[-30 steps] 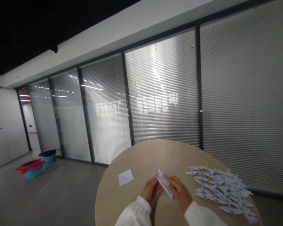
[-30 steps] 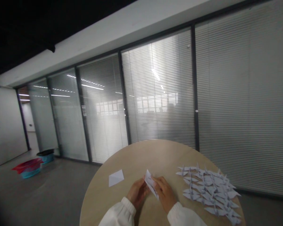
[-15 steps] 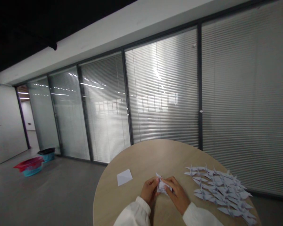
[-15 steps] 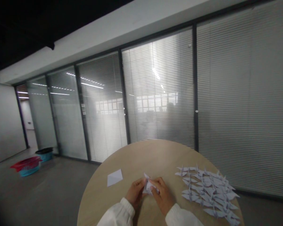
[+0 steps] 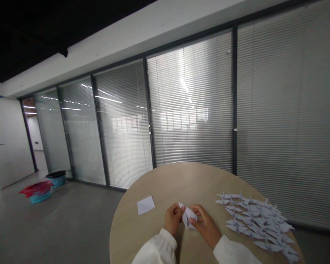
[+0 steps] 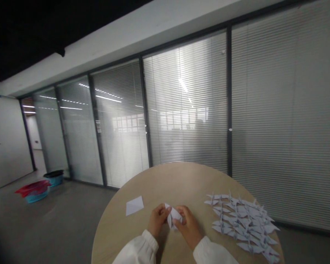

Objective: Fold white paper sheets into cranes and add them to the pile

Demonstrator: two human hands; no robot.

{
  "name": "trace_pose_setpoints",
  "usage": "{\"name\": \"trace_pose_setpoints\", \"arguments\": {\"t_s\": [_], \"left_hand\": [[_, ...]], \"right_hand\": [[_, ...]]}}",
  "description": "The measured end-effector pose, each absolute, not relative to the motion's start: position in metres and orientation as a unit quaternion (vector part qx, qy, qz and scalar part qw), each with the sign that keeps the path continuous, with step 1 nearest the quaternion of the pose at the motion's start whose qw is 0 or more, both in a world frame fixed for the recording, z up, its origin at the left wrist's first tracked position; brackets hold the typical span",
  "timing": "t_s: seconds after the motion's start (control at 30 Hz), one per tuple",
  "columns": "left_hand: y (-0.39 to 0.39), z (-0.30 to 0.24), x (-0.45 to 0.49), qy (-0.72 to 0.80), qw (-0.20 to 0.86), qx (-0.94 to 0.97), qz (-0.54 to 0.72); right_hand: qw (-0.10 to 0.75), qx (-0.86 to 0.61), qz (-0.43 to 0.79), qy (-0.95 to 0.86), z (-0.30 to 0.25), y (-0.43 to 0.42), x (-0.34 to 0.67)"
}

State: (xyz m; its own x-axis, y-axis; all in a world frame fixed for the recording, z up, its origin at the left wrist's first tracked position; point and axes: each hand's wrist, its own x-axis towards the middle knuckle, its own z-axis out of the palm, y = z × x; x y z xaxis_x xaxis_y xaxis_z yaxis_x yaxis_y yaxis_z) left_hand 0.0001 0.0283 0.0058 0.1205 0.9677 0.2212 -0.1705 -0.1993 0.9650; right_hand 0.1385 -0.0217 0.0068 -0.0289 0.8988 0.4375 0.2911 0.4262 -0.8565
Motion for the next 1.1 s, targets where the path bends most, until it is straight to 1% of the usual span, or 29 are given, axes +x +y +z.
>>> {"name": "trace_pose_setpoints", "arguments": {"t_s": [0.13,0.2,0.4,0.6,0.73,0.97,1.1], "left_hand": [[0.027,0.007,0.001,0.390,0.455,0.553,0.579],[0.025,0.009,0.001,0.392,0.445,0.558,0.580],[0.018,0.014,0.003,0.369,0.501,0.581,0.525],[0.020,0.005,0.006,0.358,0.539,0.595,0.477],[0.022,-0.002,0.006,0.351,0.566,0.591,0.454],[0.020,0.000,0.007,0.349,0.591,0.588,0.427],[0.019,0.000,0.007,0.360,0.567,0.608,0.422]], "right_hand": [[0.529,-0.451,0.310,-0.649,0.007,-0.021,0.138],[0.536,-0.447,0.317,-0.642,0.005,-0.019,0.139],[0.561,-0.443,0.321,-0.621,0.003,-0.016,0.144],[0.573,-0.503,0.257,-0.594,0.008,-0.016,0.150],[0.571,-0.528,0.258,-0.574,0.008,-0.014,0.152],[0.565,-0.528,0.269,-0.574,0.006,-0.013,0.153],[0.563,-0.539,0.237,-0.580,0.010,-0.015,0.152]]}}
